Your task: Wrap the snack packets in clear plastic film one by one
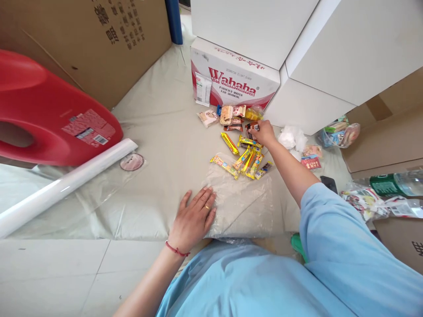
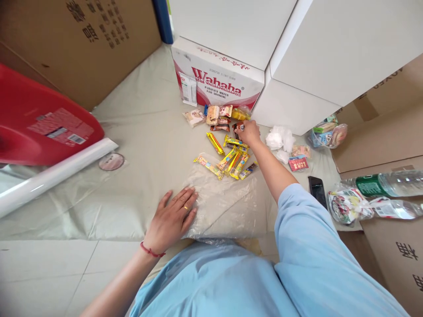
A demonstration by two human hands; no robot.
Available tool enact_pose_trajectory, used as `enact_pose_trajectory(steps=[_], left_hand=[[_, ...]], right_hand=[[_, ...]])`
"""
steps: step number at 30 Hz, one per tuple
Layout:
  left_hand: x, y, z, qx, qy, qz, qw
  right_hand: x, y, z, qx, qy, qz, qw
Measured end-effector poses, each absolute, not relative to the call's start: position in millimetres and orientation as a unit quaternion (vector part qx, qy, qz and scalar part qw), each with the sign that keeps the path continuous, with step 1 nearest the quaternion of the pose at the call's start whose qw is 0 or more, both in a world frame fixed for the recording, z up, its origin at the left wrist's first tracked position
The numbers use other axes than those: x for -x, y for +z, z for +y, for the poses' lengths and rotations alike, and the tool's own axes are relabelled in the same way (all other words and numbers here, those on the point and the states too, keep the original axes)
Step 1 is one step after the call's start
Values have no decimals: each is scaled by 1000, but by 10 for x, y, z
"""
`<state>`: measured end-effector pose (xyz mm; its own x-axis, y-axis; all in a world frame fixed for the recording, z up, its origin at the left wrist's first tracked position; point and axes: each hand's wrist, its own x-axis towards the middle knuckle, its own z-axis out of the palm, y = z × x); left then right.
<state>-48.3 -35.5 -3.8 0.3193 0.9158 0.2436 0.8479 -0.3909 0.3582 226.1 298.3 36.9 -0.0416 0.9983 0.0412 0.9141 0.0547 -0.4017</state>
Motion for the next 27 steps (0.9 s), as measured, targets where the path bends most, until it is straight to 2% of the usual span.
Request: enact_pose_trajectory(steps=[4, 7, 9, 11, 13, 17, 19, 22, 27], left_hand=[[469, -28, -353, -808, 195, 549, 86], [457, -15, -355, -802, 187, 560, 90], [447, -11, -362, -796, 185, 569, 91], [428, -10, -380, -789, 185, 579, 91], [396, -10, -416, -779, 189, 591, 89], [327, -13, -528, -764, 191, 611, 86], [308, -18, -577, -762, 188, 614, 84], [301, -25, -612, -762, 190, 614, 85], [298, -25, -602, -760, 199, 613, 84]], right_hand=[[-2338, 550, 2643, 621, 90, -758, 178], [-2443, 882, 2204, 563, 55, -793, 227], [-2455, 1144, 1798, 503, 69, -830, 230], [-2391, 1332, 1357, 424, 110, -880, 182], [-2263, 1367, 962, 347, 148, -921, 94], [-2018, 1075, 509, 273, 140, -951, -32], [-1986, 939, 426, 225, 142, -963, -43], [-2045, 925, 391, 175, 200, -964, -14], [-2149, 1091, 555, 250, 369, -895, 9]])
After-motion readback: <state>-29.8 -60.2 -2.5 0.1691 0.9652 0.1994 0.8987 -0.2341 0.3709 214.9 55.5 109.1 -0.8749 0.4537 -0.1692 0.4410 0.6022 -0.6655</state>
